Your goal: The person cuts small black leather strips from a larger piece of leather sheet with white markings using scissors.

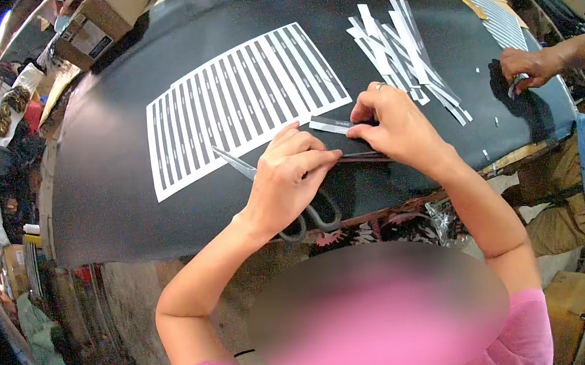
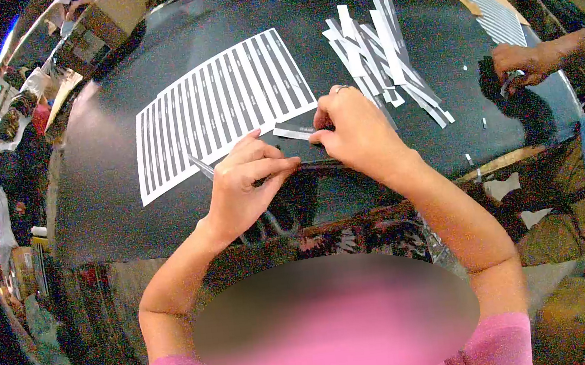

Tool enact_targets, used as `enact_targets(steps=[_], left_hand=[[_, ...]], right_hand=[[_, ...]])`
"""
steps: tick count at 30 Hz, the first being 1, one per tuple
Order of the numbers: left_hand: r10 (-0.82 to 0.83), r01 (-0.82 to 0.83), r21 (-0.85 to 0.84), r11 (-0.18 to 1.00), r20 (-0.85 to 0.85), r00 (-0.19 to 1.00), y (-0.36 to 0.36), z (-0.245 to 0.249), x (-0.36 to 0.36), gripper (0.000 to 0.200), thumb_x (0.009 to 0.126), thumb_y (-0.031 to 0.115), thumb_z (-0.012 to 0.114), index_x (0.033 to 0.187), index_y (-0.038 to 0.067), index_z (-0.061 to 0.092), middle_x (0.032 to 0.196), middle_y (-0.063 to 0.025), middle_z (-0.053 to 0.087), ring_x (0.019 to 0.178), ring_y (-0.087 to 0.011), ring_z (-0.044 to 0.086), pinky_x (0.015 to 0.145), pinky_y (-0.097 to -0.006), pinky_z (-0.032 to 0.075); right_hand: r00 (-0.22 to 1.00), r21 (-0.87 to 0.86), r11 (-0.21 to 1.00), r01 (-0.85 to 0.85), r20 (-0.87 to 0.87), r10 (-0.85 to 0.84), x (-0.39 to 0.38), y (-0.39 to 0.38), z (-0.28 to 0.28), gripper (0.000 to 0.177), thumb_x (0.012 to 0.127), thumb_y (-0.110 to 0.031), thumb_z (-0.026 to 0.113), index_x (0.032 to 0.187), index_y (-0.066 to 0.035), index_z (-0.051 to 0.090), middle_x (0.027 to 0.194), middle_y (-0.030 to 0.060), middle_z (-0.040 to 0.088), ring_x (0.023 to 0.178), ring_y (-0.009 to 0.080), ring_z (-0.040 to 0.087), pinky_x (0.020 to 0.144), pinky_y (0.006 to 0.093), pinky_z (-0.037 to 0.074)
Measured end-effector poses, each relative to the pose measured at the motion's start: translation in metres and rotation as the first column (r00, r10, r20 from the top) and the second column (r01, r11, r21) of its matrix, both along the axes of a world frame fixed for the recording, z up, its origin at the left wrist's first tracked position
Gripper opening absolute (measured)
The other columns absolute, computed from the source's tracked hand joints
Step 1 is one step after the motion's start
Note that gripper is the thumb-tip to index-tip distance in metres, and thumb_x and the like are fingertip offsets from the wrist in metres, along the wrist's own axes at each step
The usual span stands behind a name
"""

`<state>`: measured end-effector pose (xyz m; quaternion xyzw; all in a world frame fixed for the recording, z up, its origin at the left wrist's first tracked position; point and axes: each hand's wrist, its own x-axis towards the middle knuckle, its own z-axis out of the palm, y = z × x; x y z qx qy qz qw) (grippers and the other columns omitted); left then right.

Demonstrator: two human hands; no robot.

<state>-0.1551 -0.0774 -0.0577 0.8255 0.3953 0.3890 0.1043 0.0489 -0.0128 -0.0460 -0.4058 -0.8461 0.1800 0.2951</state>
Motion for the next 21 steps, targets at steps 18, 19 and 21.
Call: enact_targets(steps=[18, 19, 21], left_hand=[[0.018, -0.013, -0.058, 0.998, 0.088, 0.996, 0.0, -0.004, 0.001, 0.024, 0.069, -0.003, 0.074, 0.091, 0.005, 0.074, 0.077, -0.0052, 0.064, 0.073, -0.018, 0.062, 0.065, -0.0287, 0.048], [0.019, -0.013, -0.059, 0.998, 0.088, 0.996, 0.0, -0.005, 0.0, 0.024, 0.069, -0.003, 0.074, 0.091, 0.005, 0.074, 0.077, -0.0052, 0.064, 0.073, -0.018, 0.062, 0.065, -0.0287, 0.048], [0.007, -0.001, -0.06, 0.998, 0.089, 0.996, 0.0, -0.007, -0.001, 0.027, 0.068, -0.003, 0.073, 0.093, 0.007, 0.074, 0.078, -0.0053, 0.064, 0.073, -0.0181, 0.061, 0.064, -0.0289, 0.048]], right_hand=[[0.971, 0.201, 0.97, 0.134, -0.223, -0.088, 0.013, -0.072, 0.0, 0.014, 0.066, -0.003, 0.077, 0.076, -0.008, 0.067, 0.085, 0.0057, 0.062, 0.087, 0.0247, 0.056, 0.077, 0.0362, 0.042], [0.96, 0.171, 0.969, 0.178, -0.247, -0.133, 0.012, -0.074, -0.005, 0.014, 0.066, -0.005, 0.077, 0.075, -0.008, 0.068, 0.091, 0.0058, 0.061, 0.092, 0.0257, 0.054, 0.078, 0.0366, 0.041], [0.96, 0.175, 0.963, 0.204, -0.23, -0.161, 0.01, -0.076, -0.01, 0.014, 0.066, -0.006, 0.077, 0.075, -0.009, 0.068, 0.092, 0.0054, 0.061, 0.094, 0.0255, 0.054, 0.081, 0.0368, 0.04]])
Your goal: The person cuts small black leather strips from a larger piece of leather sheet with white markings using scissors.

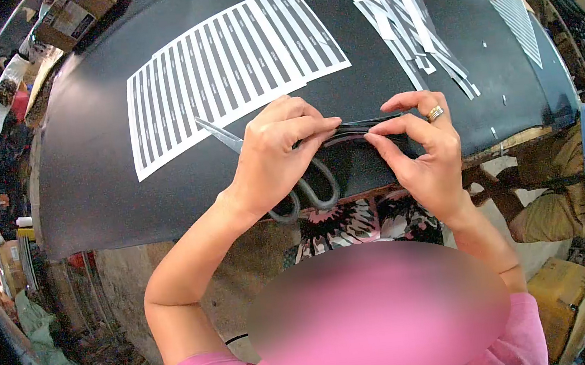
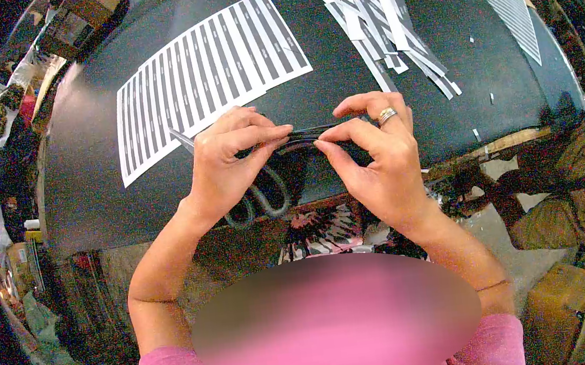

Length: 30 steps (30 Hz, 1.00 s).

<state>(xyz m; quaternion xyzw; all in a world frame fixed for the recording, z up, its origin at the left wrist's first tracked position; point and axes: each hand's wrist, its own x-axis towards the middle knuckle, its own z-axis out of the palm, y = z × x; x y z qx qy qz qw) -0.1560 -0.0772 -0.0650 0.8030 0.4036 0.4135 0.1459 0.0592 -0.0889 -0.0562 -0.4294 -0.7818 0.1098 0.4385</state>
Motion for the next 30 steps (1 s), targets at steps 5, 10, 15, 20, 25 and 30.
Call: enact_targets(steps=[5, 10, 15, 20, 25, 30], left_hand=[[-0.017, 0.016, -0.013, 1.0, -0.037, 0.999, -0.001, 0.002, -0.001, 0.033, 0.069, -0.004, 0.072, 0.098, 0.011, 0.074, 0.078, -0.0049, 0.063, 0.072, -0.0171, 0.061, 0.063, -0.0279, 0.048], [-0.028, 0.028, -0.024, 0.999, -0.026, 0.999, 0.0, 0.001, -0.001, 0.036, 0.07, -0.004, 0.071, 0.101, 0.014, 0.074, 0.077, -0.004, 0.062, 0.07, -0.0155, 0.06, 0.061, -0.0266, 0.047], [-0.031, 0.03, -0.047, 0.998, -0.015, 0.999, -0.001, 0.002, -0.001, 0.036, 0.07, -0.005, 0.071, 0.1, 0.013, 0.074, 0.077, -0.0043, 0.062, 0.07, -0.015, 0.06, 0.061, -0.0259, 0.047], [-0.034, 0.034, -0.048, 0.998, -0.016, 0.999, 0.0, 0.001, -0.001, 0.035, 0.07, -0.005, 0.071, 0.1, 0.013, 0.074, 0.077, -0.0043, 0.062, 0.07, -0.0152, 0.061, 0.061, -0.0259, 0.047], [-0.038, 0.037, -0.052, 0.998, -0.011, 0.999, 0.0, 0.003, -0.001, 0.034, 0.069, -0.005, 0.07, 0.099, 0.012, 0.075, 0.077, -0.0042, 0.062, 0.07, -0.0155, 0.061, 0.061, -0.0261, 0.047], [-0.047, 0.046, -0.087, 0.995, -0.009, 0.999, 0.0, 0.003, -0.002, 0.035, 0.069, -0.006, 0.069, 0.099, 0.012, 0.075, 0.078, -0.0041, 0.062, 0.071, -0.0154, 0.06, 0.062, -0.0261, 0.047]], right_hand=[[0.989, 0.04, 0.998, 0.041, 0.143, -0.047, 0.004, -0.003, 0.001, 0.014, 0.065, -0.007, 0.077, 0.075, -0.01, 0.068, 0.095, 0.005, 0.062, 0.098, 0.0254, 0.054, 0.087, 0.0383, 0.037], [0.987, 0.105, 0.994, 0.011, 0.161, -0.028, 0.005, 0.005, 0.003, 0.014, 0.064, -0.006, 0.075, 0.074, -0.009, 0.067, 0.097, 0.0045, 0.063, 0.099, 0.0254, 0.054, 0.088, 0.0384, 0.037], [0.989, 0.07, 0.997, -0.015, 0.145, 0.004, 0.002, 0.01, 0.002, 0.013, 0.065, -0.005, 0.074, 0.073, -0.009, 0.065, 0.089, 0.0028, 0.064, 0.097, 0.0243, 0.056, 0.088, 0.0379, 0.036], [0.991, 0.064, 0.998, -0.028, 0.134, 0.019, 0.001, 0.013, -0.002, 0.014, 0.065, -0.004, 0.073, 0.072, -0.009, 0.063, 0.082, 0.0012, 0.063, 0.096, 0.0235, 0.056, 0.087, 0.0378, 0.037], [0.99, 0.069, 0.997, -0.04, 0.138, 0.03, 0.001, 0.014, 0.0, 0.013, 0.065, -0.004, 0.074, 0.072, -0.009, 0.063, 0.082, 0.0012, 0.063, 0.095, 0.0232, 0.056, 0.088, 0.0386, 0.036], [0.988, 0.058, 0.998, -0.036, 0.154, 0.027, -0.001, 0.011, 0.003, 0.012, 0.066, -0.004, 0.074, 0.071, -0.009, 0.065, 0.082, 0.001, 0.063, 0.094, 0.0228, 0.057, 0.089, 0.039, 0.036]])
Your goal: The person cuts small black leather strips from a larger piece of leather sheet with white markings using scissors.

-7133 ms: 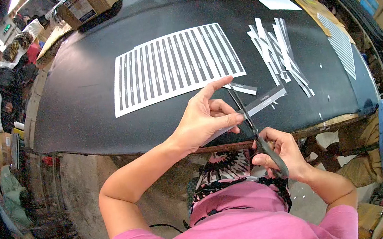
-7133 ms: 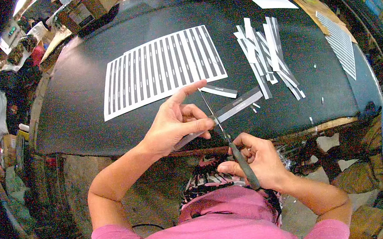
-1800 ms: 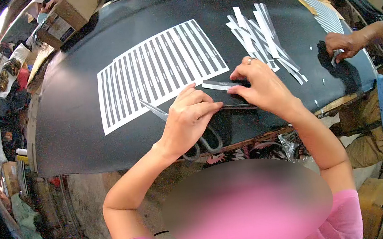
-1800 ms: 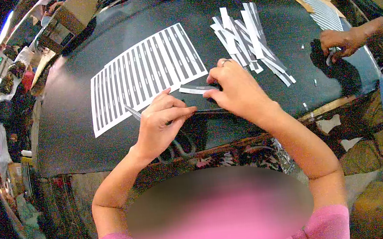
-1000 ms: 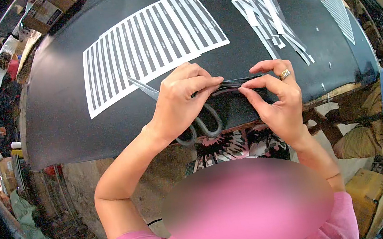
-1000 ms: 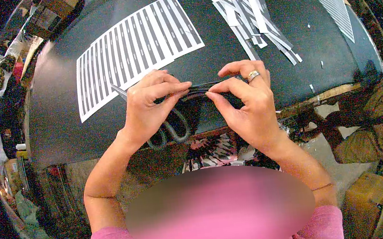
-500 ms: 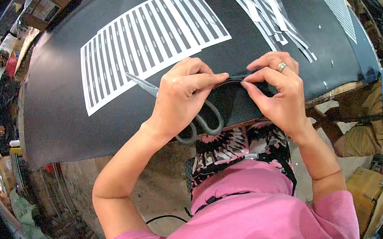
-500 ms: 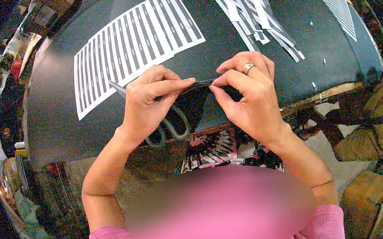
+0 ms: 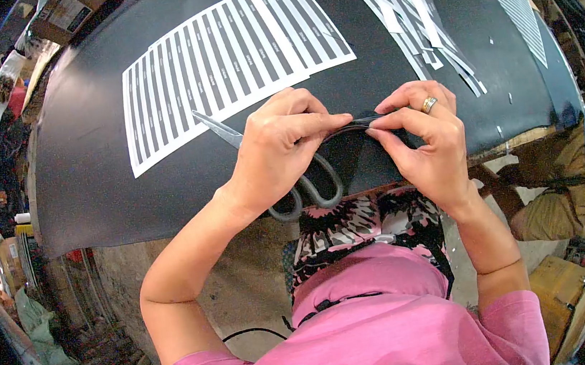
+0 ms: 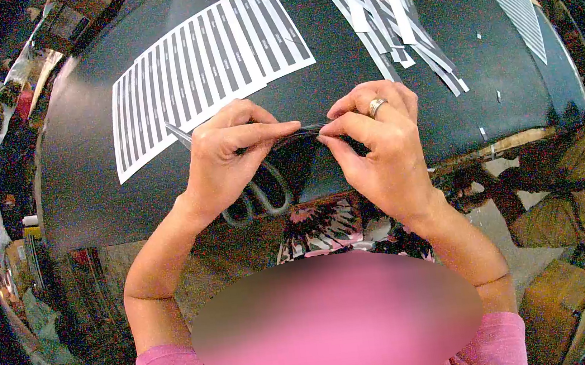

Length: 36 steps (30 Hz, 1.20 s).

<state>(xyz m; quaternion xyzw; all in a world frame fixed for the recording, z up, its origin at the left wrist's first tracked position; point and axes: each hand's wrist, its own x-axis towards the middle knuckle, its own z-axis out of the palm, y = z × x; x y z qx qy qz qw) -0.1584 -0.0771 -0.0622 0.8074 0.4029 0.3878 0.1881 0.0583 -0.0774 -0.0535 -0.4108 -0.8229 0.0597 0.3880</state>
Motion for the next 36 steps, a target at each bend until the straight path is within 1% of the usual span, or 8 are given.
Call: enact_targets(steps=[7, 13, 16, 21, 25, 28, 30, 36], left_hand=[[-0.002, 0.002, -0.011, 1.0, 0.002, 1.0, 0.0, 0.0, 0.0, 0.037, 0.068, -0.009, 0.066, 0.099, 0.011, 0.075, 0.078, -0.0043, 0.062, 0.072, -0.0152, 0.061, 0.063, -0.026, 0.047], [-0.009, 0.009, -0.021, 1.0, 0.003, 1.0, 0.0, 0.001, 0.0, 0.039, 0.068, -0.01, 0.064, 0.099, 0.011, 0.074, 0.079, -0.0049, 0.062, 0.073, -0.0157, 0.061, 0.064, -0.0261, 0.048], [-0.013, 0.013, -0.013, 1.0, -0.025, 1.0, -0.001, 0.004, -0.001, 0.04, 0.068, -0.011, 0.063, 0.101, 0.011, 0.074, 0.08, -0.0053, 0.062, 0.075, -0.0165, 0.061, 0.065, -0.0268, 0.048], [-0.023, 0.022, -0.061, 0.998, -0.019, 1.0, -0.004, 0.011, -0.001, 0.038, 0.065, -0.004, 0.067, 0.1, 0.009, 0.073, 0.084, -0.0067, 0.063, 0.078, -0.0182, 0.061, 0.068, -0.0282, 0.049], [0.0, -0.001, -0.059, 0.998, -0.019, 1.0, -0.006, 0.017, 0.003, 0.036, 0.065, -0.002, 0.067, 0.099, 0.009, 0.073, 0.083, -0.0071, 0.064, 0.079, -0.0187, 0.062, 0.069, -0.0291, 0.049], [0.009, -0.01, -0.011, 1.0, -0.032, 0.999, -0.004, 0.011, 0.005, 0.031, 0.067, -0.002, 0.07, 0.096, 0.008, 0.074, 0.081, -0.0068, 0.064, 0.077, -0.0186, 0.063, 0.068, -0.0289, 0.05], [0.052, -0.053, 0.029, 0.998, 0.007, 0.999, -0.002, 0.005, 0.007, 0.026, 0.068, -0.001, 0.074, 0.092, 0.008, 0.074, 0.078, -0.0062, 0.065, 0.073, -0.0183, 0.063, 0.065, -0.0281, 0.049], [0.062, -0.062, 0.032, 0.998, -0.005, 0.998, -0.001, 0.004, 0.008, 0.023, 0.068, -0.001, 0.075, 0.089, 0.007, 0.075, 0.076, -0.0067, 0.065, 0.072, -0.0181, 0.062, 0.063, -0.0279, 0.049]], right_hand=[[0.999, 0.004, 0.999, -0.033, -0.019, 0.034, -0.001, 0.001, -0.001, 0.013, 0.066, -0.003, 0.073, 0.072, -0.008, 0.063, 0.081, 0.002, 0.063, 0.087, 0.0215, 0.059, 0.09, 0.0388, 0.036], [0.996, -0.007, 0.998, -0.062, -0.057, 0.061, 0.0, 0.004, -0.003, 0.014, 0.066, -0.001, 0.073, 0.072, -0.007, 0.062, 0.08, 0.0033, 0.063, 0.087, 0.0229, 0.06, 0.09, 0.0387, 0.039], [0.996, -0.012, 0.998, -0.055, -0.066, 0.054, -0.001, 0.004, -0.003, 0.014, 0.066, -0.001, 0.073, 0.072, -0.007, 0.062, 0.08, 0.0037, 0.063, 0.087, 0.0236, 0.06, 0.09, 0.039, 0.039], [0.994, -0.003, 0.998, -0.065, -0.089, 0.064, -0.001, 0.005, -0.007, 0.014, 0.066, 0.0, 0.073, 0.072, -0.006, 0.062, 0.079, 0.0048, 0.063, 0.087, 0.0247, 0.06, 0.091, 0.039, 0.04], [0.991, 0.004, 0.997, -0.078, -0.105, 0.078, -0.001, 0.005, -0.007, 0.015, 0.066, 0.001, 0.073, 0.073, -0.005, 0.062, 0.079, 0.0055, 0.063, 0.086, 0.0252, 0.06, 0.09, 0.0395, 0.041], [0.99, -0.007, 0.996, -0.085, -0.113, 0.084, -0.001, 0.005, -0.008, 0.014, 0.066, 0.001, 0.073, 0.073, -0.005, 0.062, 0.079, 0.0055, 0.062, 0.086, 0.0253, 0.06, 0.093, 0.0409, 0.041], [0.991, -0.015, 0.997, -0.082, -0.11, 0.08, 0.0, 0.005, -0.008, 0.014, 0.066, 0.001, 0.073, 0.073, -0.005, 0.062, 0.079, 0.0055, 0.062, 0.086, 0.0252, 0.061, 0.094, 0.0418, 0.041], [0.99, -0.026, 0.996, -0.081, -0.116, 0.077, 0.0, 0.005, -0.007, 0.014, 0.067, 0.001, 0.072, 0.073, -0.006, 0.062, 0.079, 0.0054, 0.062, 0.085, 0.0251, 0.061, 0.096, 0.0434, 0.041]])
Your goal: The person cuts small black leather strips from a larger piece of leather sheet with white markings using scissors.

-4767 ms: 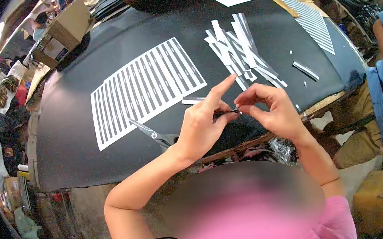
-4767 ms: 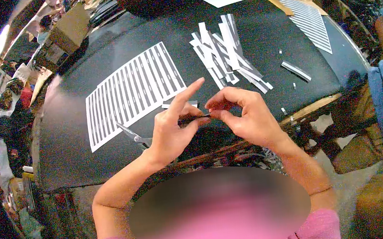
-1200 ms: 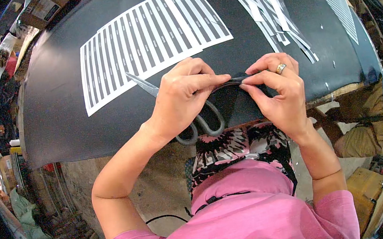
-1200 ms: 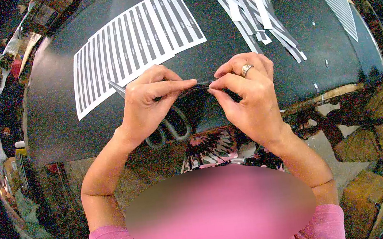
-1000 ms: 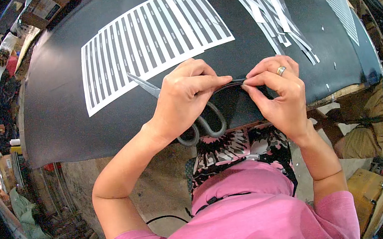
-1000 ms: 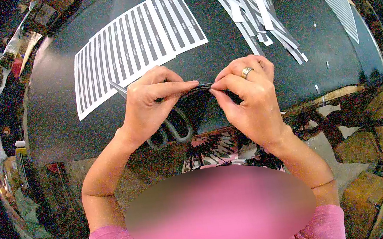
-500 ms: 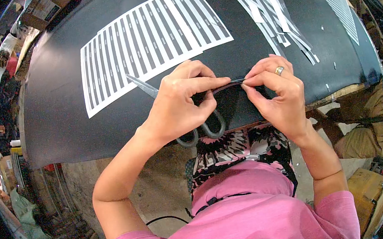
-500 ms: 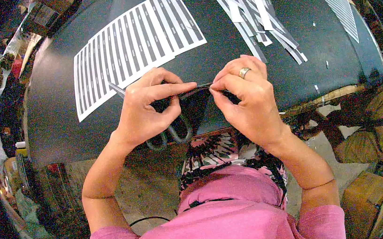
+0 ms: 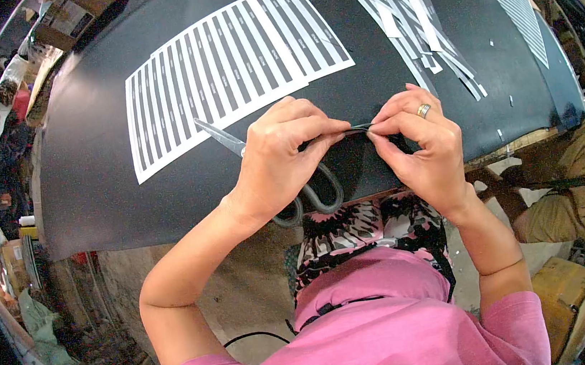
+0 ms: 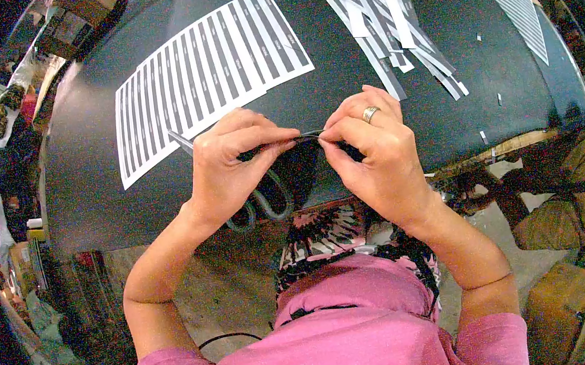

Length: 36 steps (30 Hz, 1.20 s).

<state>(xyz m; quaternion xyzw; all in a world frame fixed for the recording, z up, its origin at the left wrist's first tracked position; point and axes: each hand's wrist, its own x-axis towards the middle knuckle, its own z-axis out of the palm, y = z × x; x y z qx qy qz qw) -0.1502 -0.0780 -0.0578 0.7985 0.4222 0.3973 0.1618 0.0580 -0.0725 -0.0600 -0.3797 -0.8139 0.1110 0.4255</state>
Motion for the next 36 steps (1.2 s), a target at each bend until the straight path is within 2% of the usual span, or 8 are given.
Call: enact_targets(steps=[8, 16, 18, 23, 25, 26, 30, 36], left_hand=[[-0.01, 0.01, 0.008, 1.0, 0.006, 1.0, 0.0, -0.001, -0.001, 0.022, 0.069, -0.002, 0.073, 0.089, 0.007, 0.075, 0.075, -0.0064, 0.065, 0.071, -0.0179, 0.062, 0.062, -0.0281, 0.048], [-0.027, 0.026, -0.024, 0.999, -0.055, 0.998, 0.001, 0.014, 0.0, 0.025, 0.07, -0.001, 0.073, 0.094, 0.006, 0.073, 0.077, -0.0089, 0.065, 0.072, -0.0191, 0.063, 0.063, -0.0294, 0.049], [-0.038, 0.038, 0.013, 0.999, 0.034, 0.999, -0.003, 0.02, 0.006, 0.025, 0.071, 0.001, 0.073, 0.096, 0.006, 0.072, 0.077, -0.0103, 0.065, 0.071, -0.0207, 0.064, 0.062, -0.0311, 0.049], [-0.007, 0.006, -0.013, 1.0, -0.046, 0.999, -0.022, 0.037, -0.005, 0.023, 0.074, 0.0, 0.072, 0.097, 0.005, 0.072, 0.076, -0.0112, 0.067, 0.066, -0.0197, 0.066, 0.062, -0.0287, 0.051], [0.079, -0.074, -0.073, 0.995, 0.061, 0.995, -0.03, 0.043, -0.017, 0.021, 0.077, -0.002, 0.07, 0.097, 0.003, 0.072, 0.079, -0.0107, 0.07, 0.07, -0.0144, 0.067, 0.065, -0.0268, 0.052], [0.142, -0.11, -0.226, 0.968, 0.13, 0.981, -0.036, 0.05, -0.028, 0.017, 0.081, -0.001, 0.067, 0.097, 0.0, 0.071, 0.082, -0.0094, 0.071, 0.073, -0.0118, 0.067, 0.067, -0.0262, 0.053], [0.427, -0.083, -0.621, 0.779, 0.429, 0.796, -0.048, 0.054, -0.075, 0.018, 0.083, 0.006, 0.07, 0.097, -0.005, 0.068, 0.084, -0.0132, 0.071, 0.072, -0.0161, 0.068, 0.066, -0.0259, 0.054], [0.486, 0.152, -0.709, 0.688, 0.606, 0.629, -0.07, 0.043, -0.099, 0.016, 0.082, 0.006, 0.07, 0.093, -0.005, 0.068, 0.082, -0.0157, 0.07, 0.068, -0.018, 0.068, 0.064, -0.0286, 0.056]], right_hand=[[0.999, -0.061, 0.997, 0.038, 0.033, -0.036, 0.003, 0.0, 0.007, 0.027, 0.068, 0.002, 0.071, 0.09, -0.008, 0.059, 0.08, 0.0051, 0.063, 0.084, 0.0235, 0.061, 0.09, 0.0413, 0.042], [0.984, -0.356, 0.927, -0.114, -0.17, 0.056, 0.0, 0.002, 0.025, 0.046, 0.069, 0.007, 0.068, 0.11, -0.007, 0.054, 0.082, 0.0067, 0.064, 0.084, 0.0258, 0.064, 0.078, 0.0357, 0.047], [0.982, -0.346, 0.928, -0.141, -0.167, 0.087, -0.003, -0.001, 0.037, 0.046, 0.069, 0.007, 0.068, 0.111, -0.007, 0.053, 0.083, 0.0075, 0.064, 0.084, 0.026, 0.064, 0.077, 0.0357, 0.048], [0.984, -0.263, 0.948, -0.177, -0.083, 0.16, -0.016, -0.006, 0.054, 0.043, 0.071, 0.006, 0.067, 0.11, -0.006, 0.054, 0.089, 0.01, 0.064, 0.085, 0.0265, 0.064, 0.075, 0.0345, 0.049], [0.973, -0.227, 0.958, -0.174, -0.191, 0.132, -0.026, -0.008, 0.051, 0.037, 0.073, 0.005, 0.067, 0.106, -0.004, 0.055, 0.091, 0.0113, 0.063, 0.086, 0.0278, 0.063, 0.076, 0.0361, 0.048], [0.989, -0.152, 0.985, -0.078, -0.133, 0.057, -0.03, -0.011, 0.055, 0.031, 0.073, 0.001, 0.069, 0.101, -0.002, 0.057, 0.092, 0.014, 0.061, 0.088, 0.0311, 0.06, 0.079, 0.039, 0.047], [0.975, -0.167, 0.968, -0.188, 0.085, 0.204, -0.045, -0.014, 0.04, 0.028, 0.076, -0.007, 0.07, 0.098, 0.001, 0.054, 0.092, 0.0178, 0.057, 0.091, 0.0359, 0.056, 0.079, 0.0423, 0.045], [0.89, -0.144, 0.948, -0.285, 0.327, 0.318, -0.073, -0.035, 0.035, 0.04, 0.076, -0.011, 0.069, 0.107, 0.001, 0.048, 0.09, 0.019, 0.058, 0.087, 0.0361, 0.057, 0.078, 0.0421, 0.046]])
